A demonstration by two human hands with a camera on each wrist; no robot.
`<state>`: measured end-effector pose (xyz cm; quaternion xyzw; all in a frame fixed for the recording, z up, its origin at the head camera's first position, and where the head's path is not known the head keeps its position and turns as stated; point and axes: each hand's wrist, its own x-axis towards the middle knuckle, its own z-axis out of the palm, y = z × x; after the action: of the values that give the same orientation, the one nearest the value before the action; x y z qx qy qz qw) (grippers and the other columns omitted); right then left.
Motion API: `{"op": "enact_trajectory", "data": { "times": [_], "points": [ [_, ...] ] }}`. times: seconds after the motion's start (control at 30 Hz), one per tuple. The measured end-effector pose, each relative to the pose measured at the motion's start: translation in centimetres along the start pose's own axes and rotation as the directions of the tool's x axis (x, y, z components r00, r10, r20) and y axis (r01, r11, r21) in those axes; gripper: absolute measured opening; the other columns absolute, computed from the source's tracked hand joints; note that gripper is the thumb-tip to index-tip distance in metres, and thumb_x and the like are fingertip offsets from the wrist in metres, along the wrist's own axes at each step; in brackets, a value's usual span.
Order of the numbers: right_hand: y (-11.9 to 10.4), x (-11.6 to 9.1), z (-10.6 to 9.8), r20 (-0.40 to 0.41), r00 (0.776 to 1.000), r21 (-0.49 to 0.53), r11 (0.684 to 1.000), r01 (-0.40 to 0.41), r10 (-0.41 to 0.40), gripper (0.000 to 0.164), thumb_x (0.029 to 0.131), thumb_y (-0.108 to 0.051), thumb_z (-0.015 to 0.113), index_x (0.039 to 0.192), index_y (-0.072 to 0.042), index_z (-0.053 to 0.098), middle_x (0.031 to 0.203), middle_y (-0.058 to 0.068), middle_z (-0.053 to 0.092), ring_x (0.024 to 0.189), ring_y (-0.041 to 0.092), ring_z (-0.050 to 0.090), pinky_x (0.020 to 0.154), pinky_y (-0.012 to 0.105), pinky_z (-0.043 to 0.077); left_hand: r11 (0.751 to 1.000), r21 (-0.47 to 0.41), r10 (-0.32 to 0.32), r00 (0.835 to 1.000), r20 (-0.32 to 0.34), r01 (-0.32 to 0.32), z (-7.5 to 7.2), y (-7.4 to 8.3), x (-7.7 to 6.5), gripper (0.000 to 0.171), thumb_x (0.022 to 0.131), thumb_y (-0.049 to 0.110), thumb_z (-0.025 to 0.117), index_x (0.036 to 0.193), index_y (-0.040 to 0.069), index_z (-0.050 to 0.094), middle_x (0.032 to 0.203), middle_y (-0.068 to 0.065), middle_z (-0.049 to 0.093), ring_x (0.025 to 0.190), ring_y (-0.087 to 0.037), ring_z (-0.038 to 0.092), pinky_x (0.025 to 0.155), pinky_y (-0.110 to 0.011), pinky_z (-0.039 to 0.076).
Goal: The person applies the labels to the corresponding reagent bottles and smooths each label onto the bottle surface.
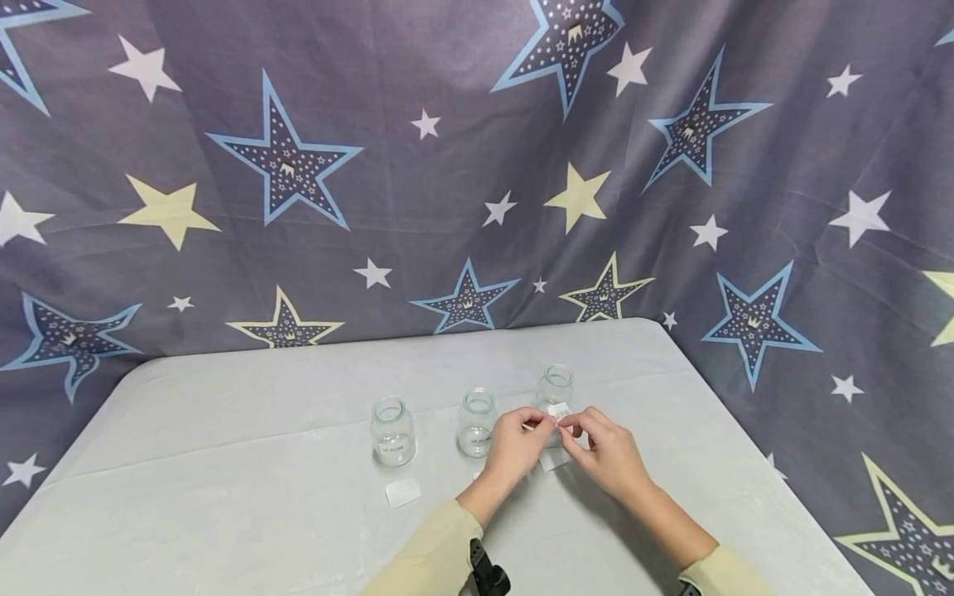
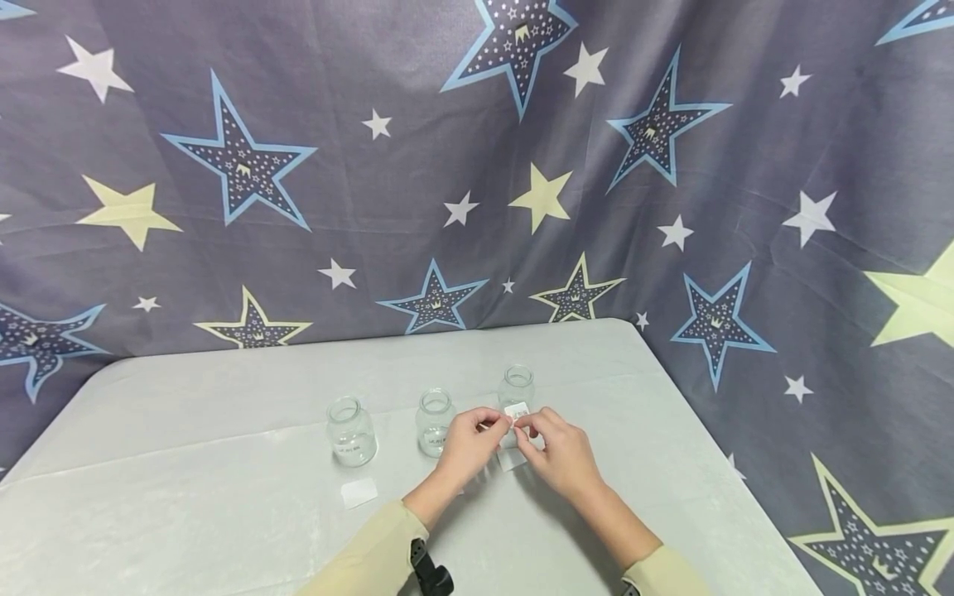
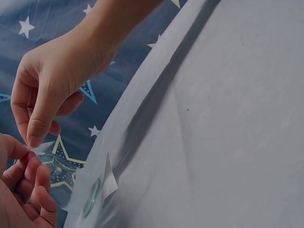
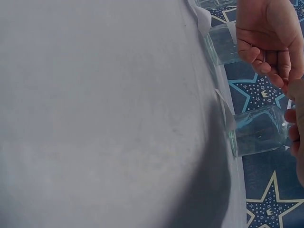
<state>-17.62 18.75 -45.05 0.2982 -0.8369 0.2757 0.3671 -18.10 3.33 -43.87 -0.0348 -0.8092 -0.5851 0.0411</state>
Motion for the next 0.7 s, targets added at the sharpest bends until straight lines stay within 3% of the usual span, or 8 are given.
{"op": "enact_trajectory", "data": {
  "times": [0.17,0.3,0.5,0.6,0.7],
  "points": [
    [-0.08,-0.05,-0.02,0.000,1.000,-0.006,1.000,0.025,-0.025,0.019,0.067,-0.003,0.075,0.082,-0.012,0.066,0.067,-0.005,0.055,0.051,0.001,0.041,0.048,0.010,0.033,1.000,-0.004,-0.005,1.000,-0.026,0.004,-0.06,0.17,-0.18,0.015,0.080,0.020,0.061,0.079,0.009,0.071,0.070,0.001,0.065,0.060,-0.002,0.051,0.053,-0.019,0.043],
    [-0.16,-0.06,-0.05,-0.012,0.999,-0.001,0.999,0.047,-0.047,0.020,0.066,-0.002,0.076,0.081,-0.011,0.066,0.066,-0.006,0.055,0.050,0.002,0.042,0.048,0.009,0.033,0.999,0.022,0.048,0.997,-0.062,-0.047,0.01,0.29,-0.36,0.016,0.079,0.020,0.060,0.077,0.009,0.070,0.067,0.003,0.064,0.058,-0.001,0.050,0.051,-0.020,0.042],
    [-0.11,-0.03,-0.15,-0.027,0.998,0.026,0.998,0.065,-0.065,0.021,0.065,-0.001,0.075,0.080,-0.012,0.066,0.065,-0.006,0.054,0.047,0.005,0.042,0.048,0.009,0.032,0.999,0.051,0.021,0.998,-0.052,-0.019,0.27,-0.04,-0.14,0.014,0.080,0.020,0.062,0.077,0.011,0.071,0.070,0.001,0.066,0.060,-0.002,0.051,0.053,-0.019,0.042],
    [0.14,-0.10,-0.23,-0.028,0.999,0.032,0.999,0.021,-0.020,0.020,0.066,-0.001,0.076,0.080,-0.012,0.066,0.065,-0.005,0.054,0.049,0.002,0.041,0.048,0.009,0.033,0.997,0.073,0.021,0.999,-0.037,-0.018,0.37,-0.31,-0.13,0.013,0.081,0.021,0.062,0.079,0.011,0.071,0.071,0.001,0.066,0.062,-0.002,0.052,0.054,-0.018,0.042],
    [0.50,-0.17,-0.40,-0.017,0.993,0.034,0.993,-0.115,0.116,0.017,0.070,-0.002,0.075,0.080,-0.012,0.066,0.065,-0.004,0.054,0.052,0.000,0.041,0.050,0.011,0.034,0.995,0.094,0.025,0.999,-0.020,-0.023,0.45,-0.55,-0.23,0.013,0.082,0.021,0.062,0.079,0.011,0.071,0.072,0.002,0.065,0.062,-0.001,0.051,0.056,-0.018,0.042]
  ]
}}
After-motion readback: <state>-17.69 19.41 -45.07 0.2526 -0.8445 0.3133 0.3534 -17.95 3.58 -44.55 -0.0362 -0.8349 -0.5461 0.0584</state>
